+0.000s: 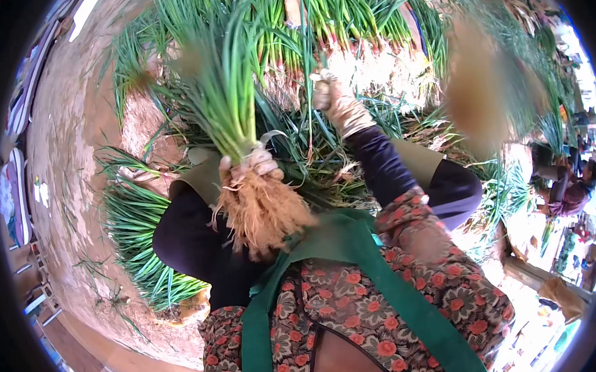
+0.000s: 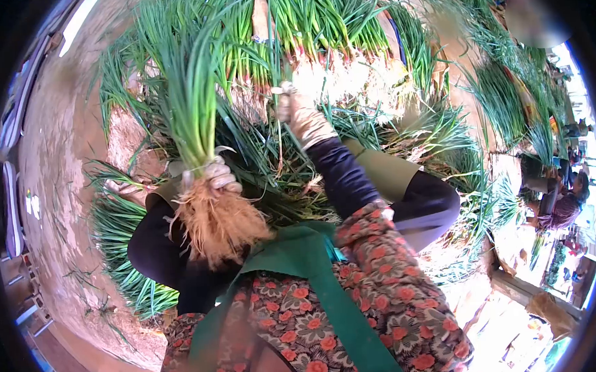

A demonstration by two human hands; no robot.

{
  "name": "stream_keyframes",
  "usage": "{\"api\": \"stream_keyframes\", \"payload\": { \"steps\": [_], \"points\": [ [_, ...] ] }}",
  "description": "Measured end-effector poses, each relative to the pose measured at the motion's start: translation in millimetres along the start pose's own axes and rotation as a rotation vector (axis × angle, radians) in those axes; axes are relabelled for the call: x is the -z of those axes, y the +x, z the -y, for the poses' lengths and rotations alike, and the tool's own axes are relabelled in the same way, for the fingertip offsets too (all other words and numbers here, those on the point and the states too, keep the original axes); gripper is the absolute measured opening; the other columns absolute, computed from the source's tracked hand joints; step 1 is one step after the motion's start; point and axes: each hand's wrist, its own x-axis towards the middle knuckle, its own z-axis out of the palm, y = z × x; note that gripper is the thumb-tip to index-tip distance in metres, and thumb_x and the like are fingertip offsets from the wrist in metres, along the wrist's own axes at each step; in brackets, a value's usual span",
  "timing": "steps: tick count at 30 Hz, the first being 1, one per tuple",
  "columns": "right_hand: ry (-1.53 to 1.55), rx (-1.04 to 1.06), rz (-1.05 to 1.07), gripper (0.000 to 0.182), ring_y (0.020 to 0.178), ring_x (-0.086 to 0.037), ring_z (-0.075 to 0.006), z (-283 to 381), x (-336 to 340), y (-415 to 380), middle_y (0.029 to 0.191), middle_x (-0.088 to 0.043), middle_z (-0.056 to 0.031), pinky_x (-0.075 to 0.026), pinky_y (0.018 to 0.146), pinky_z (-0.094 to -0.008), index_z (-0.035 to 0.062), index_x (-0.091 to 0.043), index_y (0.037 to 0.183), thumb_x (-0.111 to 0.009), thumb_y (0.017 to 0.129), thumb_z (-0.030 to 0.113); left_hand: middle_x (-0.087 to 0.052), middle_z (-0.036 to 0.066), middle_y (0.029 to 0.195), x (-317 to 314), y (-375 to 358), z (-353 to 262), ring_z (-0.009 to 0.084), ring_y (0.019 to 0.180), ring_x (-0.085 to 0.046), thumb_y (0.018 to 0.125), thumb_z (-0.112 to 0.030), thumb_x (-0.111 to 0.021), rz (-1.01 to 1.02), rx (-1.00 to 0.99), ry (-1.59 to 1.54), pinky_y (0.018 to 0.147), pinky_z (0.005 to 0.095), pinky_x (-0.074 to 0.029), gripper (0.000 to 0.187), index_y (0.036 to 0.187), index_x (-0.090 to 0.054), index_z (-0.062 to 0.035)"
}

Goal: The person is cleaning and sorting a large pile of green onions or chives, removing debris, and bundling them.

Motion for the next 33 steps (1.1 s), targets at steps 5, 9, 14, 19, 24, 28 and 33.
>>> {"api": "stream_keyframes", "payload": {
  "steps": [5,9,14,19,24,28,33],
  "points": [
    [-0.907,0.044,-0.016,0.03,0.066,-0.054,-0.0173,-7.6,96.9,39.5,0.074,-0.061,-0.0065,-0.046,0.063,-0.0285,0.0005,-0.061,0.089,-0.062,0.085,0.03,-0.048,0.001,0.09,5.5,7.6,1.9,0.0153,0.083,-0.05,0.083,-0.038,-0.058,-0.112,0.052,0.063,0.085,0.0384,-0.04,0.068,0.134,-0.029,-0.0034],
    [-1.148,0.09,-0.023,0.037,0.063,-0.05,-0.0107,-44.5,67.5,13.7,0.072,-0.061,-0.0019,-0.041,0.057,-0.0266,0.0022,-0.065,0.093,-0.068,0.08,0.036,-0.059,0.015,0.1,12.6,13.9,-1.1,0.0158,0.082,-0.057,0.087,-0.03,-0.055,-0.307,0.029,0.085,0.068,0.0324,-0.05,0.057,0.129,-0.038,0.0048],
    [-0.86,0.111,0.166,0.026,0.061,-0.052,-0.008,-23.1,19.7,-12.6,0.077,-0.062,-0.0009,-0.043,0.055,-0.022,0.0032,-0.062,0.106,-0.064,0.086,0.02,-0.062,0.022,0.097,28.9,11.9,7.3,0.0345,0.091,-0.061,0.085,-0.03,-0.054,-0.57,0.077,0.415,0.082,0.0478,-0.051,0.047,0.107,-0.054,0.012],
    [-1.139,0.233,0.258,0.041,0.067,-0.055,-0.0116,-43.5,-8.5,-39.6,0.082,-0.064,-0.0063,-0.045,0.062,-0.0252,0.0041,-0.055,0.12,-0.061,0.088,0.028,-0.063,0.018,0.097,24.3,14.4,12.2,0.0303,0.086,-0.062,0.084,-0.03,-0.055,-0.625,0.036,0.426,0.082,0.0445,-0.051,0.049,0.112,-0.051,0.0096],
    [-1.139,0.283,-0.023,0.028,0.082,-0.062,-0.0145,3.4,47.4,-47.2,0.091,-0.067,-0.0076,-0.048,0.076,-0.0273,0.0024,-0.061,0.102,-0.049,0.093,0.026,-0.062,0.012,0.096,-23.1,6.0,8.2,0.0235,0.082,-0.062,0.08,-0.023,-0.06,-0.318,-0.175,0.19,0.078,0.0369,-0.051,0.052,0.119,-0.045,0.0075],
    [-2.029,-0.118,-0.059,0.044,0.096,-0.06,-0.0338,54.3,116.4,-106.0,0.103,-0.062,-0.0209,-0.047,0.083,-0.0398,-0.0002,-0.061,0.102,-0.061,0.079,0.038,-0.062,0.009,0.095,-90.0,-15.5,-4.3,0.0207,0.082,-0.062,0.077,-0.015,-0.06,0.067,-0.284,0.058,0.076,0.0344,-0.051,0.052,0.122,-0.042,0.0058],
    [-2.133,0.016,0.074,0.042,0.103,-0.057,-0.0329,63.1,87.7,-113.7,0.103,-0.062,-0.0194,-0.044,0.087,-0.0407,0.0029,-0.056,0.111,-0.057,0.083,0.034,-0.063,0.005,0.093,-142.8,-37.0,-2.1,0.0173,0.083,-0.062,0.074,-0.005,-0.06,0.331,-0.57,-0.128,0.075,0.0312,-0.05,0.056,0.125,-0.039,0.0037]
  ]
}}
